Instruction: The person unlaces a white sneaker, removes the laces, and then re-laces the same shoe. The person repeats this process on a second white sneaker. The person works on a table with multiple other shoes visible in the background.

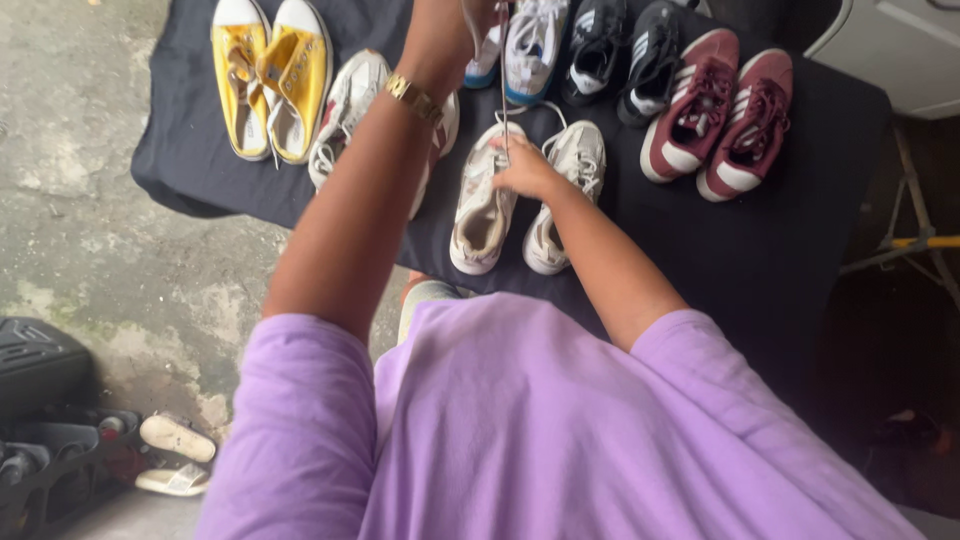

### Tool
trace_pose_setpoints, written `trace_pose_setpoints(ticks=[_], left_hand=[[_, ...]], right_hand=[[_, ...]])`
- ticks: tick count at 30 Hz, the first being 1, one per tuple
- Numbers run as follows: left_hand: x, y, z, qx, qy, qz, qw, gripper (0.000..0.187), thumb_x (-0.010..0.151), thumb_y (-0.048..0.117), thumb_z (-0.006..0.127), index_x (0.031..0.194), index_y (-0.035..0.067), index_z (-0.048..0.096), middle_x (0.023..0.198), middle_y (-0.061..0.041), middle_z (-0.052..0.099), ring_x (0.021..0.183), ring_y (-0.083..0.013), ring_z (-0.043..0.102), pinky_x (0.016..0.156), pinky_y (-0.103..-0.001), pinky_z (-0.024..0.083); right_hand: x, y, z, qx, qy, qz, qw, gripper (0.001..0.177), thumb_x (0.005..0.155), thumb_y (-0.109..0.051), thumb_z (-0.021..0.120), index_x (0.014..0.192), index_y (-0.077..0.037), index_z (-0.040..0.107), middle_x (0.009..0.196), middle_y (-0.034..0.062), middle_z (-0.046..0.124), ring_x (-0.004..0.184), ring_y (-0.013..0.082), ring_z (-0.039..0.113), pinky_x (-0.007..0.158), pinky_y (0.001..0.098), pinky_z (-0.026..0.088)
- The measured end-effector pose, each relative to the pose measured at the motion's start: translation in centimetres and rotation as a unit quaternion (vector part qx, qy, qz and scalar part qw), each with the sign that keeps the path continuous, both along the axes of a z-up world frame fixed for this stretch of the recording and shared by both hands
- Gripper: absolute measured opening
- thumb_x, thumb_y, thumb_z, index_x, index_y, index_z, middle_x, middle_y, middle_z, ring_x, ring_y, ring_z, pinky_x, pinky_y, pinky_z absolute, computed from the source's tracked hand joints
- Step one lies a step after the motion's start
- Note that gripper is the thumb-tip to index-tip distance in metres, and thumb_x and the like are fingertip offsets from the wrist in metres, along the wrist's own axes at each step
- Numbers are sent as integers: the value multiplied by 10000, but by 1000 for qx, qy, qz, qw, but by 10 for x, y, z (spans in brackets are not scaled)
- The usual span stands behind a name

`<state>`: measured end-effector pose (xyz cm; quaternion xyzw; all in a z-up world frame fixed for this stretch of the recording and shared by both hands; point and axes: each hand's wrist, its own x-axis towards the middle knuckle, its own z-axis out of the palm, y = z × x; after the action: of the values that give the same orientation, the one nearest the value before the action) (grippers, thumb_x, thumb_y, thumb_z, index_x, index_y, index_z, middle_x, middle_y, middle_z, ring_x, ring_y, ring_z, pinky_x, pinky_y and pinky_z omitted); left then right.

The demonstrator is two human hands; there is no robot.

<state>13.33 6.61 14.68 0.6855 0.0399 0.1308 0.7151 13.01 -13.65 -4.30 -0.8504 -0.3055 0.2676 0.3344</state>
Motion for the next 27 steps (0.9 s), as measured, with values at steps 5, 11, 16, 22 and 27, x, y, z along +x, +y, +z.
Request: trace_pose_setpoints(ticks=[5, 11, 16, 22, 27], left_hand=[[-15, -4, 7, 171, 5, 53, 984, 215, 879, 210, 734, 922, -1, 729, 760, -130, 713, 669, -282, 692, 653, -391, 512], [-42, 3, -34, 400, 245, -32, 883, 381, 763, 347, 834, 971, 54, 707, 923, -165, 723, 873, -301, 718, 798, -389, 563], [-60, -21, -97, 401, 211, -70, 889, 367, 780, 289, 803, 1075, 97, 701, 1078, -154, 728, 1026, -325, 698, 902, -421, 535], [-90, -56, -147, 346, 226, 7, 910, 267, 847, 176, 710, 1105, 111, 727, 1140, -173, 691, 1078, -357, 672, 946, -443, 519], [-105, -52, -146, 318, 171, 132, 923, 268, 816, 82, 654, 1078, 91, 712, 1155, -161, 678, 1099, -357, 642, 964, -447, 501]], right_hand=[[30, 0, -21, 126, 175, -19, 976, 705, 718, -52, 780, 1388, -74, 559, 1391, 133, 624, 1282, 227, 565, 1041, 309, 455], [43, -24, -18, 72, -17, -173, 982, 292, 863, -104, 674, 1145, -71, 745, 1070, 73, 785, 989, 156, 735, 894, 304, 568], [20, -22, 11, -3, -51, -137, 989, 202, 897, -177, 724, 1078, -116, 790, 1001, 90, 785, 925, 198, 750, 865, 339, 581], [-18, -9, 26, -75, -156, -130, 976, 307, 819, -205, 770, 1119, -146, 738, 1041, 149, 669, 962, 334, 666, 826, 431, 531], [-13, 5, 25, -42, -164, -125, 978, 148, 995, -206, 682, 1086, -93, 712, 1093, 135, 722, 1021, 324, 694, 899, 421, 542]])
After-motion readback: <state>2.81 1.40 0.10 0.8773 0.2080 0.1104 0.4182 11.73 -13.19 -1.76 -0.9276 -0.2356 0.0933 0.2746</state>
